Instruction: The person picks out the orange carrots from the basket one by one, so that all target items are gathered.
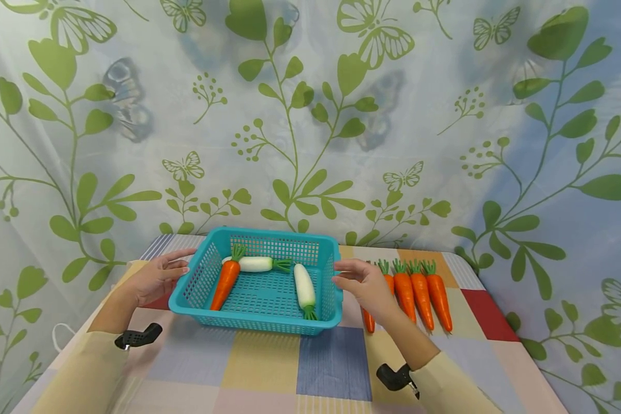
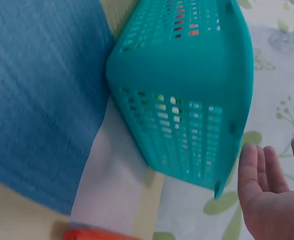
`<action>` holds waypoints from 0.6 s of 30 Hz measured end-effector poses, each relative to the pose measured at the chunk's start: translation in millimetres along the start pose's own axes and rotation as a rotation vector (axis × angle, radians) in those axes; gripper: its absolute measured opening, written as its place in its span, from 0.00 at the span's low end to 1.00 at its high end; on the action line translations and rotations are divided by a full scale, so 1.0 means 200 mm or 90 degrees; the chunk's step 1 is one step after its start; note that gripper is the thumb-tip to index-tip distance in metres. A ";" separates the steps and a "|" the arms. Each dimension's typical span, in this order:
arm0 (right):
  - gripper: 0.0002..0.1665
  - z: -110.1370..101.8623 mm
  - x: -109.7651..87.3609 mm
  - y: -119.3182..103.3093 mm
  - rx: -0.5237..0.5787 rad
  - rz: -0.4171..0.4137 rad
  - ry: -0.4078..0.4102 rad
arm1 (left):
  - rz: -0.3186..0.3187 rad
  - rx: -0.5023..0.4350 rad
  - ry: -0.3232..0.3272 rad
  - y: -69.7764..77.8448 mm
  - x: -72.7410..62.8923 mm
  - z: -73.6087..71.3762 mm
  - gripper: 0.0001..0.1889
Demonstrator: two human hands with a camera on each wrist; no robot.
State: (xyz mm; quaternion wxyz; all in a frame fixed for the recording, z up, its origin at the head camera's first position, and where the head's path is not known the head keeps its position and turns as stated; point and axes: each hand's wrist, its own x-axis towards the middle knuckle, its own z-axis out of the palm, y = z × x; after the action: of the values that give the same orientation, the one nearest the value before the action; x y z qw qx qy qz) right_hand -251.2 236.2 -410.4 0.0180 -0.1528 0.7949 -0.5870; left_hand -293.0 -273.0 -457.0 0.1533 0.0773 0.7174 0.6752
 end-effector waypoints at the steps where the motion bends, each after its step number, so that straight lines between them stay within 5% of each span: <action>1: 0.29 0.01 0.01 0.00 0.000 0.002 -0.002 | 0.001 -0.003 0.000 0.00 0.00 0.00 0.36; 18: 0.29 0.22 0.10 -0.08 0.111 0.096 -0.086 | -0.001 -0.009 0.006 0.01 -0.01 0.00 0.37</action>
State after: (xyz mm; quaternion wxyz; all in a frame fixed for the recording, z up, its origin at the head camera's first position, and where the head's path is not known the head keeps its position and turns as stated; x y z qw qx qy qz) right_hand -257.5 186.0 -406.2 0.1286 -0.1299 0.7469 -0.6393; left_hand -291.7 -272.5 -455.8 0.1510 0.0728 0.7132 0.6806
